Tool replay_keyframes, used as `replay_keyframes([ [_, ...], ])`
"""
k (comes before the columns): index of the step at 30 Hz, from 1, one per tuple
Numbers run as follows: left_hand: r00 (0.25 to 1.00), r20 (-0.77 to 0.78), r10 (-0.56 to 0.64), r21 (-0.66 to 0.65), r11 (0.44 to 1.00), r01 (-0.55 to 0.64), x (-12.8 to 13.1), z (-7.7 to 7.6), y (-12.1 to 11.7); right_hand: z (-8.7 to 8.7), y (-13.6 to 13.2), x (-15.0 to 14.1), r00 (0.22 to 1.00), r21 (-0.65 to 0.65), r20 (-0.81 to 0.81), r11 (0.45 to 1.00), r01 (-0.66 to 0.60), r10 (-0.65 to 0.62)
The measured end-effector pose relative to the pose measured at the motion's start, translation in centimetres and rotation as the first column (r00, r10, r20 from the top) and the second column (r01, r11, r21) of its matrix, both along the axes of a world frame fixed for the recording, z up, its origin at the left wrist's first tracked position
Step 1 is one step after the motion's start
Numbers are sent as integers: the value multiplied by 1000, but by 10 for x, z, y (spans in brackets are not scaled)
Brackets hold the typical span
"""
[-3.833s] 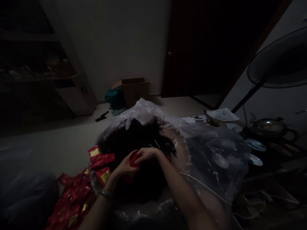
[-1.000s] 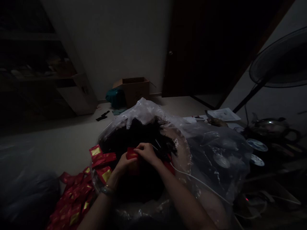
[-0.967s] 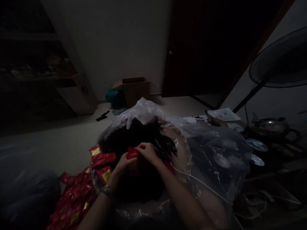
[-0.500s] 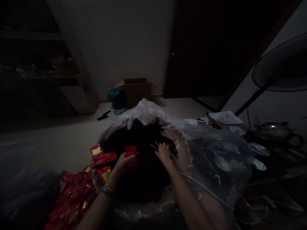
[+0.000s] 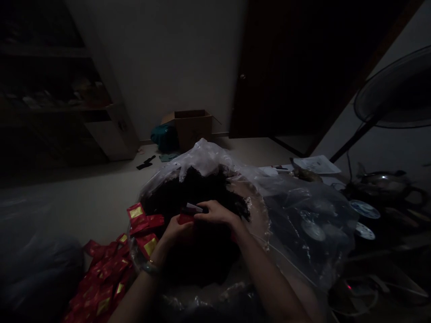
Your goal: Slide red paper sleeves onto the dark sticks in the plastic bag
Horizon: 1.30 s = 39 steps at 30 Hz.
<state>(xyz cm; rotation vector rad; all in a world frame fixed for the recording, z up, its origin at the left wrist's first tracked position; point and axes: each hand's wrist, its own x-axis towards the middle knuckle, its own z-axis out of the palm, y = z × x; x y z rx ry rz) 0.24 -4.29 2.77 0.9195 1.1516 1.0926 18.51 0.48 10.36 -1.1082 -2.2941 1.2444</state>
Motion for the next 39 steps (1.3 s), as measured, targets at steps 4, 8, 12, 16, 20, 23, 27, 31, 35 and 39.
replay_keyframes([
  [4,999,-42,-32,10,999,33,2,2,0,5,1,-8,992,108,87,990,-96,86],
  [8,998,-55,0,39,999,3,2,3,0,7,1,-13,982,178,179,979,-99,66],
  [12,998,-56,-7,41,999,10,0,3,0,7,-2,-15,968,234,251,970,-68,8],
  [16,997,-60,-45,36,998,47,-1,3,0,4,-2,-14,962,249,270,967,-43,-27],
  [20,995,-72,-76,47,996,79,-1,3,-1,-1,1,-14,968,235,250,971,-38,-22],
  [23,992,-93,-80,43,995,85,-1,2,0,-4,3,-12,975,215,223,975,-49,0],
  [27,990,-113,-80,57,995,87,-2,1,1,0,3,-7,987,166,146,982,-86,61],
  [31,992,-95,-78,84,993,86,-4,2,0,4,1,-4,990,163,132,984,-73,52],
  [35,992,-92,-82,80,993,89,-3,2,-1,3,0,-7,987,187,159,981,-45,15],
  [39,992,-92,-88,84,992,96,-3,0,-1,-1,0,-9,986,182,165,983,-24,-7],
])
